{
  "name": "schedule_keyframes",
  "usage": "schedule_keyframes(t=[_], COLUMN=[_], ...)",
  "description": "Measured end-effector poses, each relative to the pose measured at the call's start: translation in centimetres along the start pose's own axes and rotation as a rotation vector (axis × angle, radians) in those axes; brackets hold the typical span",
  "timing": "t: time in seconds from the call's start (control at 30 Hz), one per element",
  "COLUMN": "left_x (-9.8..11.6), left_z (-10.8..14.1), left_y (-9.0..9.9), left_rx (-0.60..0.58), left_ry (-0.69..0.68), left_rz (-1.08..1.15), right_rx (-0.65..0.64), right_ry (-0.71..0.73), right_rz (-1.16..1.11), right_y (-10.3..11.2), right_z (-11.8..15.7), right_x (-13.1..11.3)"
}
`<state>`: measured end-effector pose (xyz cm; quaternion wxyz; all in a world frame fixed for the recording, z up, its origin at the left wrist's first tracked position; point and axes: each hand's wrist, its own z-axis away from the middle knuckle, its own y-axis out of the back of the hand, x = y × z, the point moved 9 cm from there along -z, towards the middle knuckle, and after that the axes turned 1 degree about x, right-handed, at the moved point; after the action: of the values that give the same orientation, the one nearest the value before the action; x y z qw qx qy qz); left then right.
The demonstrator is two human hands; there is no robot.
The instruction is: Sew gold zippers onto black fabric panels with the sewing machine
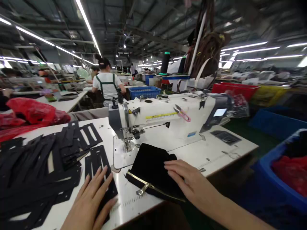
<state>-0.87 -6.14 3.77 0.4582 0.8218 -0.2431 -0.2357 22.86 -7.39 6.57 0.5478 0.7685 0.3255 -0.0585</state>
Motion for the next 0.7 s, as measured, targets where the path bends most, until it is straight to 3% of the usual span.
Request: schedule_keyframes(t=[0.07,0.2,0.4,0.57,0.7], left_x=[0.6,2.3,5.1,2.7,0.8], left_z=[-0.4,-1.3,-3.5,-6.1,-7.2], left_y=[0.9,1.5,-1.1,-3.6,-3.8], left_rx=[-0.007,-0.048,-0.173,-0.241,-0.301], left_ry=[-0.013,-0.099,-0.211,-0.115,-0.107], left_rz=[-0.011,0.063,0.119,0.146,0.178], right_rx=[-0.002,-0.038,-0.063,-0.096,-0.06], right_ry=[0.027,0.119,0.22,0.283,0.375], right_rz=[-0.05,0.047,0.397,0.42,0.37], right_y=[0.3,-1.6,-4.6,-5.4,-5.7], right_z=[-0.9,-1.3,-1.4,-1.4,0.8], right_x=[0.2,-0.6,-2.4,-3.7,-3.7])
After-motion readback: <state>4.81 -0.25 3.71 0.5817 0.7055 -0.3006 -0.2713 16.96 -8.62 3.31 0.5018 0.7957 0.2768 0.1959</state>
